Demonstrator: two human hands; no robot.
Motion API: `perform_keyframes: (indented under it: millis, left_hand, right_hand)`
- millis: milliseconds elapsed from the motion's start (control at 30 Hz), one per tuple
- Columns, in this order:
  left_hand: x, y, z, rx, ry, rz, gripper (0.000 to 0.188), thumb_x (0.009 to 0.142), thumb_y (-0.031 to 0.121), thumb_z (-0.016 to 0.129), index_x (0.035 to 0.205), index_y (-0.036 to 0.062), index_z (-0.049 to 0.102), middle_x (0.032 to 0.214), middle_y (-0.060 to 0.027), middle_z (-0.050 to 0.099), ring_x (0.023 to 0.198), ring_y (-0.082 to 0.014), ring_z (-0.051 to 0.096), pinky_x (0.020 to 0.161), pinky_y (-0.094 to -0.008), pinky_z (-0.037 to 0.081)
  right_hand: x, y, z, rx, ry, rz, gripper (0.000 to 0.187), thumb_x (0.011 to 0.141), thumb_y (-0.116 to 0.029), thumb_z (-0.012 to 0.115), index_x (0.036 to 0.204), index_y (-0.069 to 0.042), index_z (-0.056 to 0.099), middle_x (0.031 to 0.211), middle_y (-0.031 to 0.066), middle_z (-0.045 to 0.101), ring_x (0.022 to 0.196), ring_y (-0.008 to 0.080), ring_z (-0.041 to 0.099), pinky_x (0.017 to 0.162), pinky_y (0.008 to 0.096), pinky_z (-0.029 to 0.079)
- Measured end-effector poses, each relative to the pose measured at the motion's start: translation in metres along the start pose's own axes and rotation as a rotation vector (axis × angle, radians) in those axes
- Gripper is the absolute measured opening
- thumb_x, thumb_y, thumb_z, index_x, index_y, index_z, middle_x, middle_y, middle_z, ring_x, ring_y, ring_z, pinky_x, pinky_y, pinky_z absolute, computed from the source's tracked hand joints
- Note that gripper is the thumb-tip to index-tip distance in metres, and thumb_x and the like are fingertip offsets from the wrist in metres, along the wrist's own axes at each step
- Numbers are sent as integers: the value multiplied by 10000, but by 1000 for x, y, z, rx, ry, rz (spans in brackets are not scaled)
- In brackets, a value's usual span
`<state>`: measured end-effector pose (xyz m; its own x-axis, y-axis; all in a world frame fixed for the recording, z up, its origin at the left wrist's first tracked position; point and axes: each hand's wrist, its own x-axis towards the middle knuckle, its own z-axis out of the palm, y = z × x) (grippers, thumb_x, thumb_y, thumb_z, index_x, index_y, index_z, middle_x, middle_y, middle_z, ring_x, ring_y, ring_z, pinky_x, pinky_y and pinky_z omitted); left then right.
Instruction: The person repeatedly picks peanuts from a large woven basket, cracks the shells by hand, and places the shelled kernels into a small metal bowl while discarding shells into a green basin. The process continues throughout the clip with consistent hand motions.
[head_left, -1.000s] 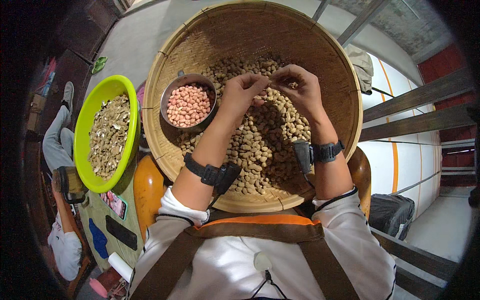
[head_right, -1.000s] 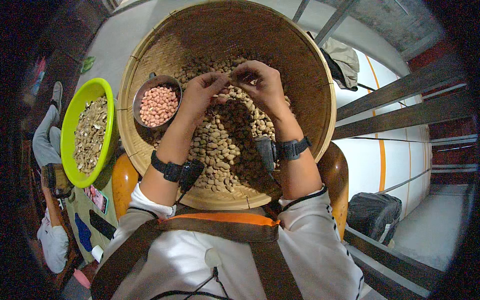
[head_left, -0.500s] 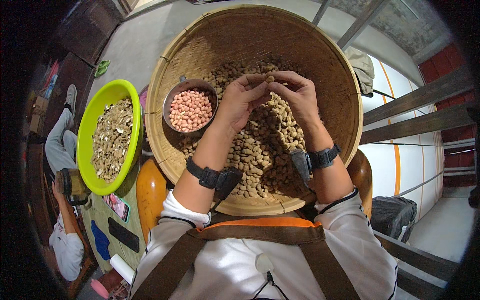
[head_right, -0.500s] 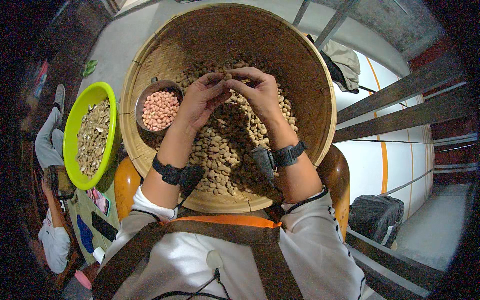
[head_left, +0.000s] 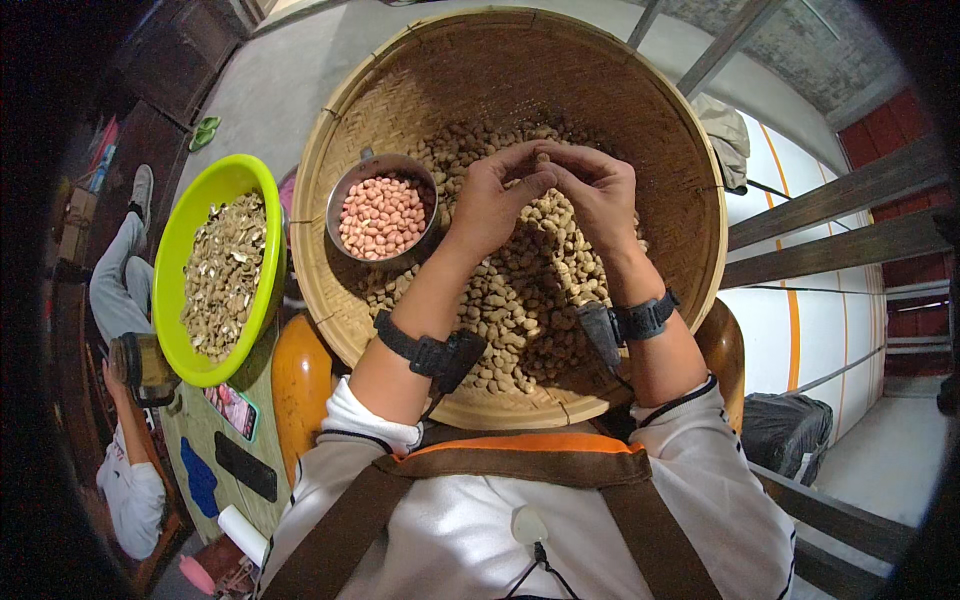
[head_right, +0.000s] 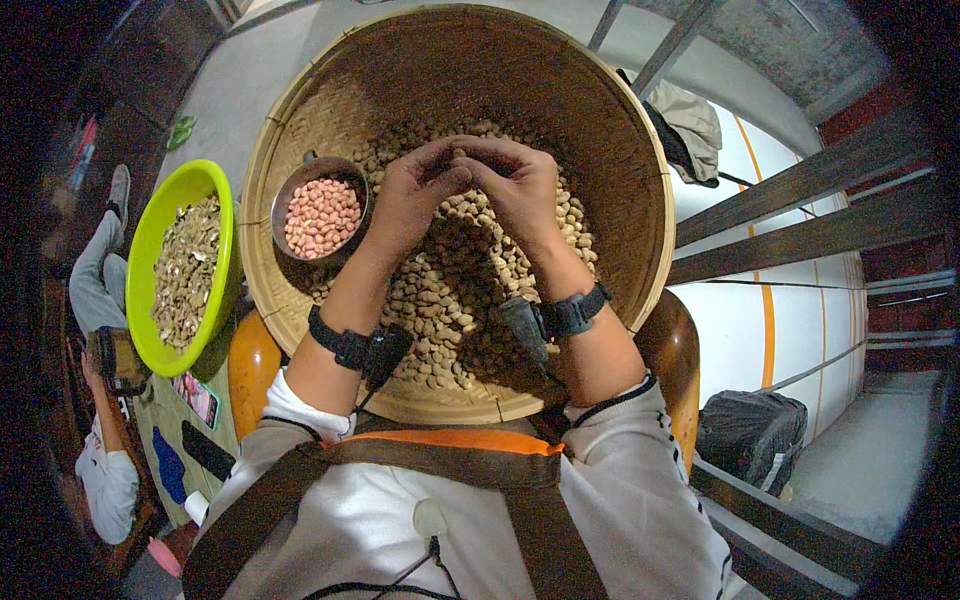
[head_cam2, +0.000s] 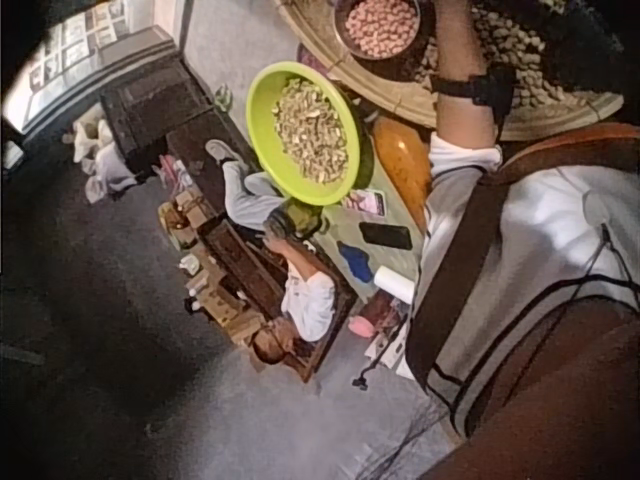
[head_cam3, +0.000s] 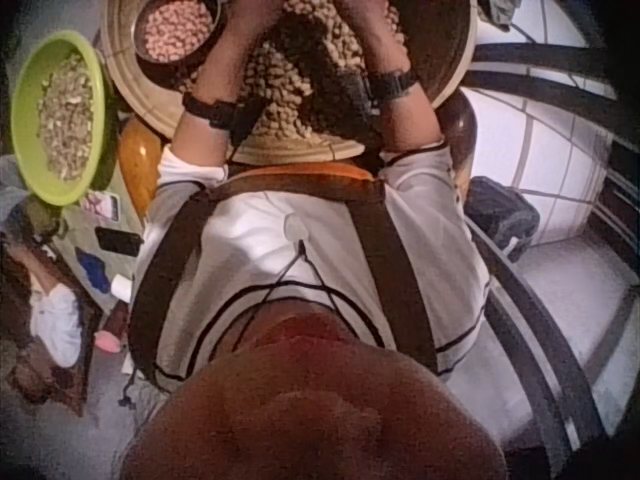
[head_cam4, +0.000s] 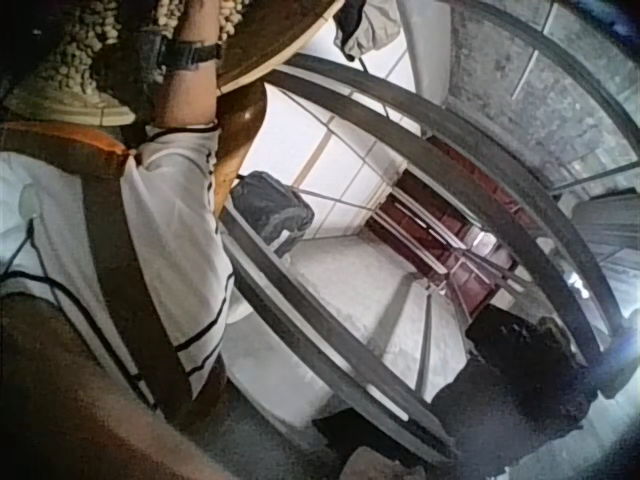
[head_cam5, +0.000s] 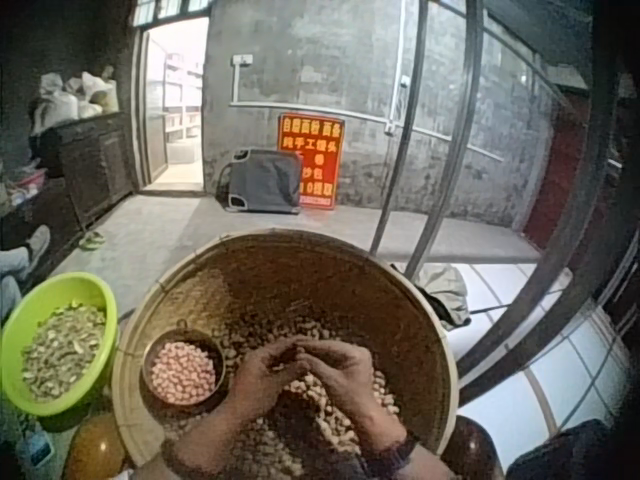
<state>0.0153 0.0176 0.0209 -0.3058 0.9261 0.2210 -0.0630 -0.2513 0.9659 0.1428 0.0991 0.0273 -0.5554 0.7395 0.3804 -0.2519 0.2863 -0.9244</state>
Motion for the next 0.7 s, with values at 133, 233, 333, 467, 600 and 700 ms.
perform_keyframes:
  millis: [133,233,333,467,600,700]
  left_hand:
    - [-2,0,2,54,25,63,365,875,189,697,1175,-7,627,979,-64,690,897,-117,621,799,-277,511]
    - [-4,4,-1,63,-1,-21,341,896,214,673,1156,-2,634,1003,-64,684,914,-121,623,792,-281,523]
    - [-2,11,-12,-55,-67,-202,322,927,255,627,1142,15,636,1050,-60,671,936,-145,640,794,-306,553]
    - [-2,11,-19,-229,-79,-326,335,940,303,600,1096,11,652,1006,-80,686,892,-164,665,766,-311,567]
    - [-3,7,-16,-184,-11,-287,308,947,282,593,1045,1,674,941,-89,699,813,-162,677,726,-306,574]
    - [-3,1,-9,-14,94,-141,291,953,236,587,989,-30,699,867,-101,705,758,-185,695,672,-308,575]
  right_hand:
    - [-1,-2,0,43,-4,21,176,832,-23,695,1001,27,701,899,63,707,780,96,645,703,241,536]
    - [3,-5,-2,-66,-17,106,188,818,-32,710,996,28,701,885,66,704,765,98,644,707,239,541]
    - [3,-8,-3,57,-35,194,198,802,-40,726,988,24,704,867,66,701,749,102,644,695,242,546]
    - [2,-12,-2,92,-40,284,200,797,-53,740,982,15,708,853,59,699,739,101,641,669,244,542]
    - [1,-8,0,62,-28,300,184,798,-64,748,964,9,714,854,56,699,732,98,640,656,237,537]
    - [1,1,3,72,6,287,169,798,-69,751,944,9,718,847,55,700,718,99,641,647,233,535]
